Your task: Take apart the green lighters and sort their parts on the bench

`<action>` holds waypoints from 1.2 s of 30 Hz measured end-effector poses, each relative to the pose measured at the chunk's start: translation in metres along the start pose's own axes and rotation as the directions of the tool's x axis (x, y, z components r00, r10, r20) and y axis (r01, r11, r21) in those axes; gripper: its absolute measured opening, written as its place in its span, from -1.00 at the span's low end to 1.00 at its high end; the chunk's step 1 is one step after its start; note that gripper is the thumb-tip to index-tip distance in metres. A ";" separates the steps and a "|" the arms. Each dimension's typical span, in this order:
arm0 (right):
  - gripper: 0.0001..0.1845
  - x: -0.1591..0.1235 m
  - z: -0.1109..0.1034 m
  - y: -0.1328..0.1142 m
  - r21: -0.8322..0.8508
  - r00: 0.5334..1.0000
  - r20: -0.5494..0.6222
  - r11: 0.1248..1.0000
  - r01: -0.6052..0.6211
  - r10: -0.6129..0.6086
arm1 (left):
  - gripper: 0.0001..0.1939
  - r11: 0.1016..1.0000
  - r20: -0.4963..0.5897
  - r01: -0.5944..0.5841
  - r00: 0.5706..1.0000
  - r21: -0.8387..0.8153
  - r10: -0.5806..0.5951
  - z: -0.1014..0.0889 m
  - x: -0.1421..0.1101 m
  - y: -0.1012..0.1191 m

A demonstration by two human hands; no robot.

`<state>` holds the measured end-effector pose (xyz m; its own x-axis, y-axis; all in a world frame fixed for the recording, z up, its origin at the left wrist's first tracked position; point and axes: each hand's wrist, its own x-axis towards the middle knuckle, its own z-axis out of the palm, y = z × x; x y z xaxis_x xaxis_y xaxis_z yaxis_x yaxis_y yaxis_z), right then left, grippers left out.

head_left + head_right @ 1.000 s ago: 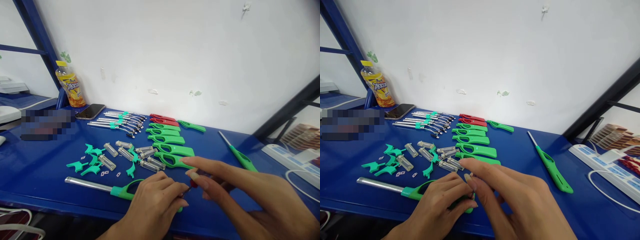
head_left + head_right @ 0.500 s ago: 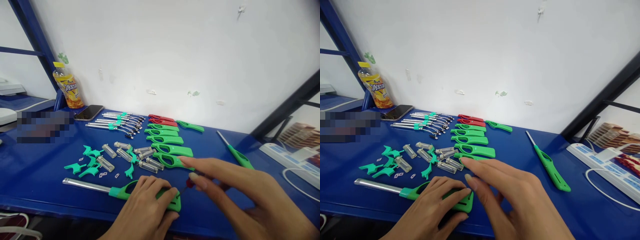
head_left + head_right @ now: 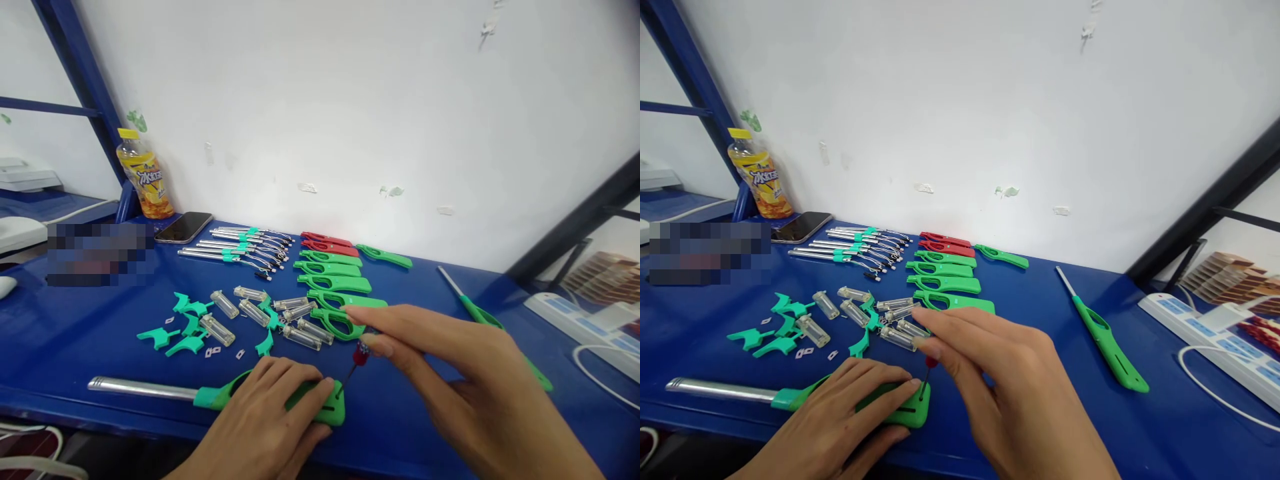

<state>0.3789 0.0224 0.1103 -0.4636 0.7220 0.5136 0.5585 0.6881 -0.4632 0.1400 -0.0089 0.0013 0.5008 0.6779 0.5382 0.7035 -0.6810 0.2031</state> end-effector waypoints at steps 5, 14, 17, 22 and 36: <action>-0.73 0.000 -0.005 -0.002 -0.016 0.999 0.035 0.999 -0.029 0.030 | -0.73 0.999 -0.042 -0.014 0.999 0.034 0.015 0.002 -0.002 0.000; -0.79 0.013 0.013 -0.010 0.030 0.997 -0.057 0.998 -0.059 0.061 | -0.75 1.000 -0.059 0.001 0.998 0.014 -0.001 0.001 0.001 0.001; -0.73 0.014 0.016 -0.013 0.076 0.996 0.019 0.993 -0.086 0.084 | -0.75 1.000 -0.046 0.002 0.999 0.010 -0.001 0.003 -0.001 0.002; -0.75 0.018 0.017 -0.012 0.238 0.983 0.128 0.958 -0.161 0.134 | -0.75 1.000 -0.052 -0.008 0.999 0.004 0.008 0.003 -0.004 0.003; -0.60 0.014 0.007 -0.004 0.360 0.952 0.202 0.886 -0.292 0.232 | -0.74 1.000 -0.017 -0.005 1.000 0.004 0.005 0.002 -0.004 0.002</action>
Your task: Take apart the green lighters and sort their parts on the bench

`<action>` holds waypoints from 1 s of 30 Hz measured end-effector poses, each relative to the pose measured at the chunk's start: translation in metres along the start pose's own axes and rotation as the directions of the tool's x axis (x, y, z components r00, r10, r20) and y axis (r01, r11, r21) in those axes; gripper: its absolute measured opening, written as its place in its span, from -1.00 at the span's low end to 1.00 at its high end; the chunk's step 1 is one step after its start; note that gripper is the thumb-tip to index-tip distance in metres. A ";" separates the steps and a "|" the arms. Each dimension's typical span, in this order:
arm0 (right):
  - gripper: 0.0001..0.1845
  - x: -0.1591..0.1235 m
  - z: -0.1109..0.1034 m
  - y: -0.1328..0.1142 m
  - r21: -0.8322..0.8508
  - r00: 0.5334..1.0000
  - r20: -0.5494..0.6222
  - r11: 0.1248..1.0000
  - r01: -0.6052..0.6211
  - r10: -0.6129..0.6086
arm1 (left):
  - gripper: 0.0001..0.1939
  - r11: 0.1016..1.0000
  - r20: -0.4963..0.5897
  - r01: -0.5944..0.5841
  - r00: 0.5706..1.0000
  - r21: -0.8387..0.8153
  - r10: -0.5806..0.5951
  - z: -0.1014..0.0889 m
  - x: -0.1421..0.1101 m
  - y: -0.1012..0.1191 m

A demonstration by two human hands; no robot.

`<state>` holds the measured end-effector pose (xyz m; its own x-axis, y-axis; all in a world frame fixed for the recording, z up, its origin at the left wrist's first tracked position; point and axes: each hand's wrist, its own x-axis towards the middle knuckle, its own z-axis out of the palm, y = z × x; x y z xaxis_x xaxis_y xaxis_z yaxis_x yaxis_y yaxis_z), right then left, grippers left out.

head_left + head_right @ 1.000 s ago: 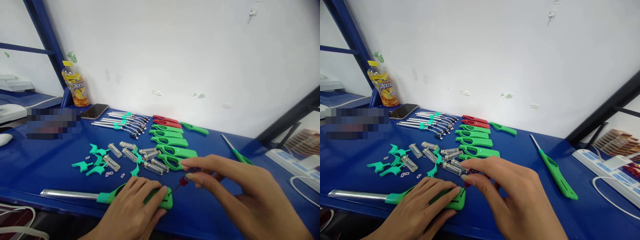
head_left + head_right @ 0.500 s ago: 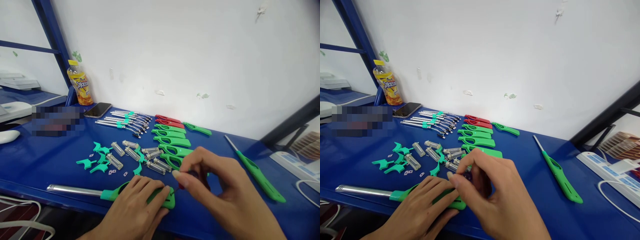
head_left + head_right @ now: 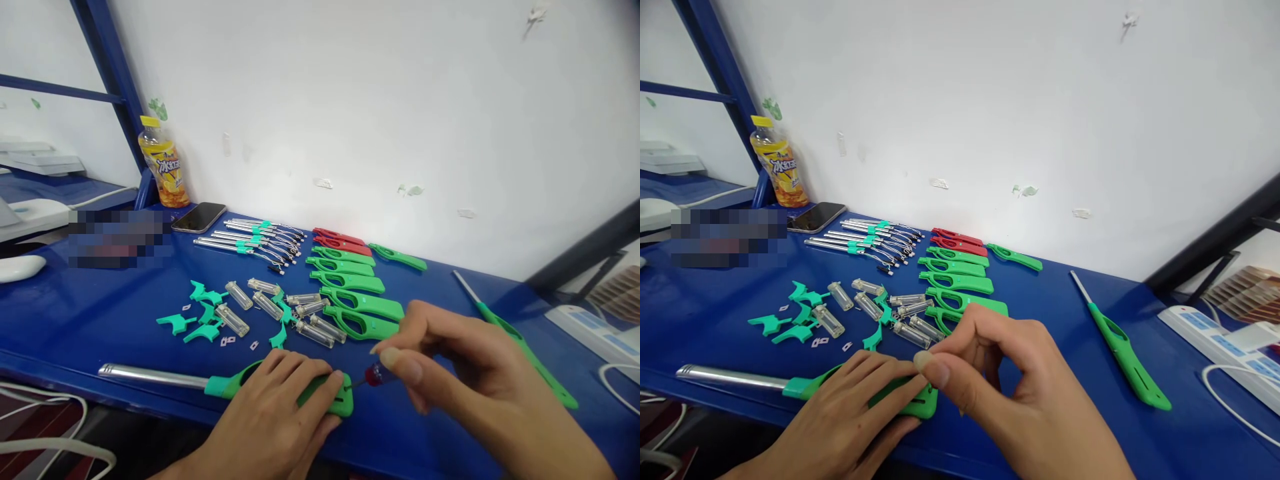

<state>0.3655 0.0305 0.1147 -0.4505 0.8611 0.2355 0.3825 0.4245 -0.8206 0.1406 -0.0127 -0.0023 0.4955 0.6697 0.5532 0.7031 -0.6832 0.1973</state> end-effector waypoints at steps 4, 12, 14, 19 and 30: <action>-0.60 -0.002 0.005 -0.003 0.078 0.997 -0.029 0.994 -0.073 0.075 | -0.74 1.000 -0.011 -0.006 1.000 0.003 0.006 -0.001 0.002 0.000; -0.64 -0.002 -0.004 0.000 0.070 0.999 -0.034 0.997 -0.021 0.023 | -0.74 1.000 -0.014 0.001 1.000 0.004 -0.001 -0.003 0.005 0.000; -0.59 -0.001 -0.002 0.001 0.112 0.994 -0.094 0.993 -0.046 0.057 | -0.74 1.000 -0.008 -0.008 1.000 -0.001 0.008 -0.002 0.005 -0.001; -0.54 0.003 0.006 0.000 0.147 0.977 -0.183 0.986 -0.081 0.108 | -0.73 1.000 -0.036 -0.020 0.999 0.003 0.020 -0.001 0.001 -0.001; -0.58 0.001 0.000 0.005 0.335 0.987 0.143 0.935 -0.115 0.071 | -0.73 1.000 0.021 -0.009 1.000 -0.005 0.009 -0.002 0.002 0.000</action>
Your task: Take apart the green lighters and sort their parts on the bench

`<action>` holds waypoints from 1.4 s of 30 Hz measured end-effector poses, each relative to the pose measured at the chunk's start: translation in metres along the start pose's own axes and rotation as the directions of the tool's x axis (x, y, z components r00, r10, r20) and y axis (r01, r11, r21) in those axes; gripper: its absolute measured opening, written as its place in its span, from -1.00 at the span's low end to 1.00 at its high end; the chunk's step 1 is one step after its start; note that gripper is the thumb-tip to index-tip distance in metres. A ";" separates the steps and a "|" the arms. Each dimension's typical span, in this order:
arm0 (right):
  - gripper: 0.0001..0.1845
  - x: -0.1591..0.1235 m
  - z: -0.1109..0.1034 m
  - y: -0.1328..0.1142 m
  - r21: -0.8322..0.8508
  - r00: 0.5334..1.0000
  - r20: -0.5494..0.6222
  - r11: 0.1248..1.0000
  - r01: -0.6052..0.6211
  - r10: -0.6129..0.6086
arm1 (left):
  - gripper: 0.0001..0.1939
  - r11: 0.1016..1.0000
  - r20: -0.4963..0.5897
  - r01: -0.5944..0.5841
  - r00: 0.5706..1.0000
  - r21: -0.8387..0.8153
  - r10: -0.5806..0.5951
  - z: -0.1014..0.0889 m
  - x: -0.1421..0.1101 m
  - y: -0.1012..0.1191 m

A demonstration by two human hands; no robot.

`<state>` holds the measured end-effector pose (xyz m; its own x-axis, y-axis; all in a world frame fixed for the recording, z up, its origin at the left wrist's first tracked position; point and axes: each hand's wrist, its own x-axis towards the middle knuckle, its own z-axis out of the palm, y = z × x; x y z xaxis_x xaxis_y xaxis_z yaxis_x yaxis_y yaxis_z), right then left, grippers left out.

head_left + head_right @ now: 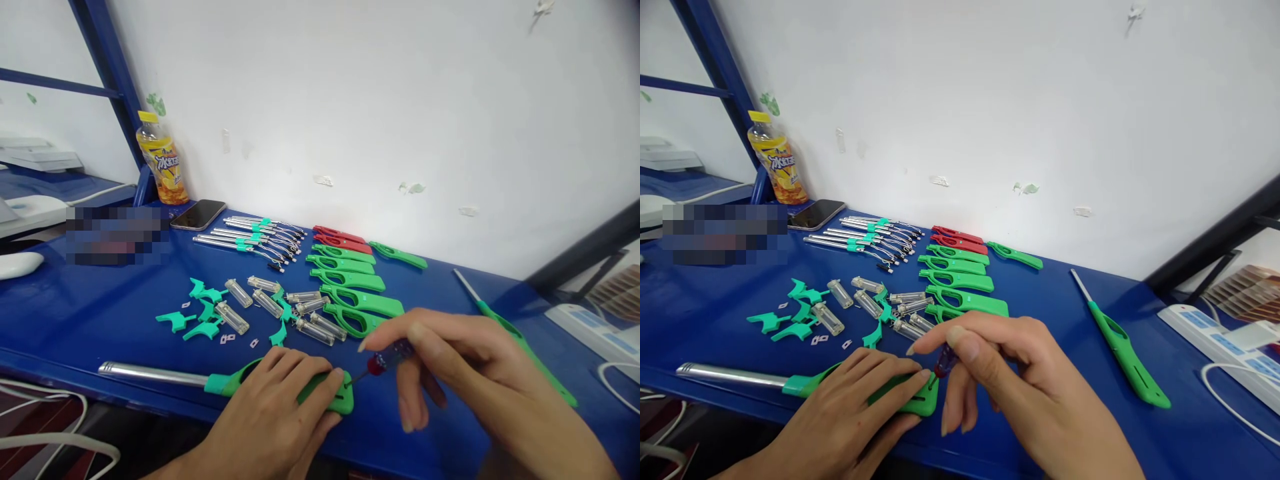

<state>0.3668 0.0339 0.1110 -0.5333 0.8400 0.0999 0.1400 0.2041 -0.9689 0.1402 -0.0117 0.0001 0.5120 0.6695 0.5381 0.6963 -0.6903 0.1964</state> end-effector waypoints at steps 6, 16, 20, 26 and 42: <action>-0.60 0.001 -0.001 0.000 -0.150 0.983 -0.183 0.988 -0.020 -0.008 | -0.73 1.000 -0.047 0.005 0.999 0.002 -0.005 0.000 -0.001 0.000; -0.72 -0.007 0.001 0.002 -0.189 0.982 -0.158 0.979 0.077 -0.107 | -0.70 1.000 -0.067 0.006 0.998 0.009 -0.006 0.002 0.001 0.003; -0.68 -0.008 -0.004 0.002 -0.178 0.985 -0.156 0.983 0.045 -0.074 | -0.65 1.000 -0.066 0.003 0.998 0.018 -0.002 0.002 0.002 0.003; -0.66 -0.003 -0.006 0.003 -0.043 0.990 -0.112 0.995 -0.087 0.082 | -0.69 1.000 -0.061 0.009 0.998 0.006 -0.009 0.003 0.000 0.002; -0.60 -0.013 -0.005 0.005 -0.012 0.992 -0.079 0.995 -0.101 0.100 | -0.68 1.000 -0.064 0.006 0.998 0.018 -0.005 0.002 0.001 0.002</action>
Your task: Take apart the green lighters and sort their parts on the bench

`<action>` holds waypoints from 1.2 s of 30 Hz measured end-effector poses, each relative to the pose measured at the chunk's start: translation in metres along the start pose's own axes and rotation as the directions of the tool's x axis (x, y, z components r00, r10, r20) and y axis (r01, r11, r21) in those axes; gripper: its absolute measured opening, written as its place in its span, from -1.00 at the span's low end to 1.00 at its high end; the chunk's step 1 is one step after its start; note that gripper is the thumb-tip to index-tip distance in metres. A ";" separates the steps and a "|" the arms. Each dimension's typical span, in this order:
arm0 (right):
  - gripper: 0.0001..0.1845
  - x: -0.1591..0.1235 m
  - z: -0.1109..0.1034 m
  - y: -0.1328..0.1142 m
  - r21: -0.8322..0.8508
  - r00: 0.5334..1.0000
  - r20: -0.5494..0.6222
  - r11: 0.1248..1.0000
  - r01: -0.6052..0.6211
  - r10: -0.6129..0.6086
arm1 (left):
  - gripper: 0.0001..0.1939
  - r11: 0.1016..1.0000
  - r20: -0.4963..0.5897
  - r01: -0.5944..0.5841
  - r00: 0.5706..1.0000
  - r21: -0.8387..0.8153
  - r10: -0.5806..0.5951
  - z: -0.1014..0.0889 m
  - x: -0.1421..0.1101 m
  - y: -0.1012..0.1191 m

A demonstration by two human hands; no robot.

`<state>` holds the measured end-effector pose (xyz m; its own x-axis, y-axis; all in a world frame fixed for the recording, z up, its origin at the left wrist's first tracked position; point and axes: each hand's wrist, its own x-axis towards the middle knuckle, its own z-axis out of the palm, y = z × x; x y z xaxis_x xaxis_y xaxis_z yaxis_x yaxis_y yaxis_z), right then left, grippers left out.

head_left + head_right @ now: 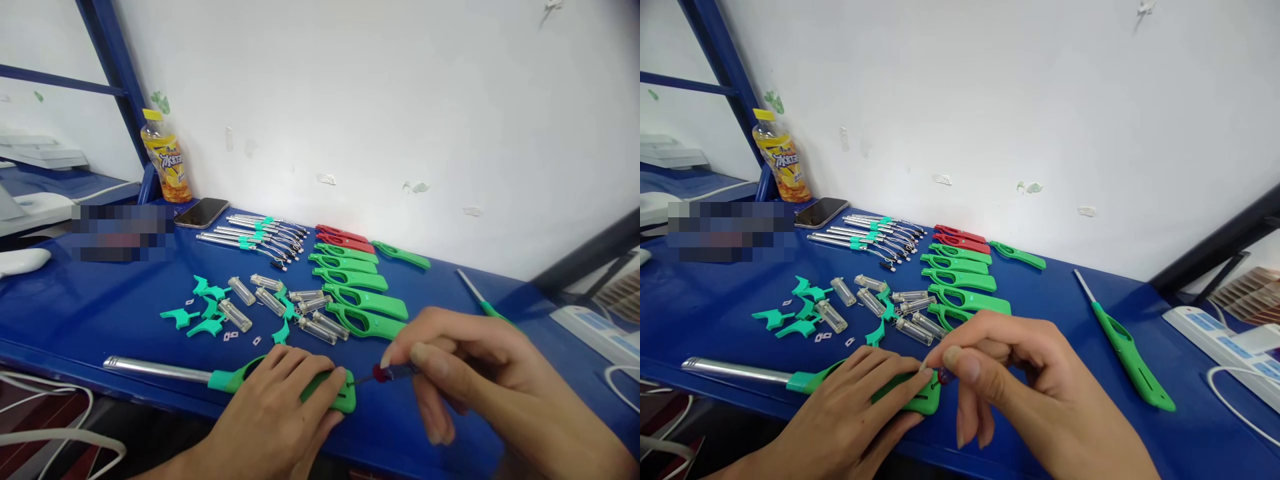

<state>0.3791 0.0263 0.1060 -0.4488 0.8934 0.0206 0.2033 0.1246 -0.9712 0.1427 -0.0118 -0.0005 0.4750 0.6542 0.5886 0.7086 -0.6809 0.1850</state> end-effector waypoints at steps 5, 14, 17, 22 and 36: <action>-0.55 0.010 0.004 -0.005 -0.003 0.999 -0.038 1.000 -0.028 0.028 | -0.70 1.000 0.007 0.004 1.000 -0.014 -0.004 0.002 -0.001 -0.001; -0.63 0.003 0.006 -0.005 -0.070 0.996 -0.066 0.996 0.053 -0.058 | -0.75 1.000 0.015 0.003 1.000 -0.009 -0.003 0.000 -0.001 -0.001; -0.57 0.004 0.004 -0.004 -0.007 0.999 -0.024 0.999 0.036 -0.037 | -0.75 1.000 0.006 -0.002 1.000 -0.005 0.002 -0.002 -0.003 -0.001; -0.59 0.006 0.004 -0.006 0.014 1.000 0.005 0.999 -0.031 0.031 | -0.73 1.000 0.012 0.006 1.000 -0.011 -0.006 -0.002 0.000 0.001; -0.63 0.002 0.006 0.000 0.002 0.998 -0.048 0.999 0.035 -0.034 | -0.71 1.000 -0.019 0.002 1.000 0.003 -0.002 -0.002 0.001 0.002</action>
<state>0.3730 0.0260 0.1049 -0.4129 0.9084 0.0655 0.1858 0.1544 -0.9704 0.1433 -0.0136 0.0022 0.4634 0.6494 0.6030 0.7112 -0.6784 0.1841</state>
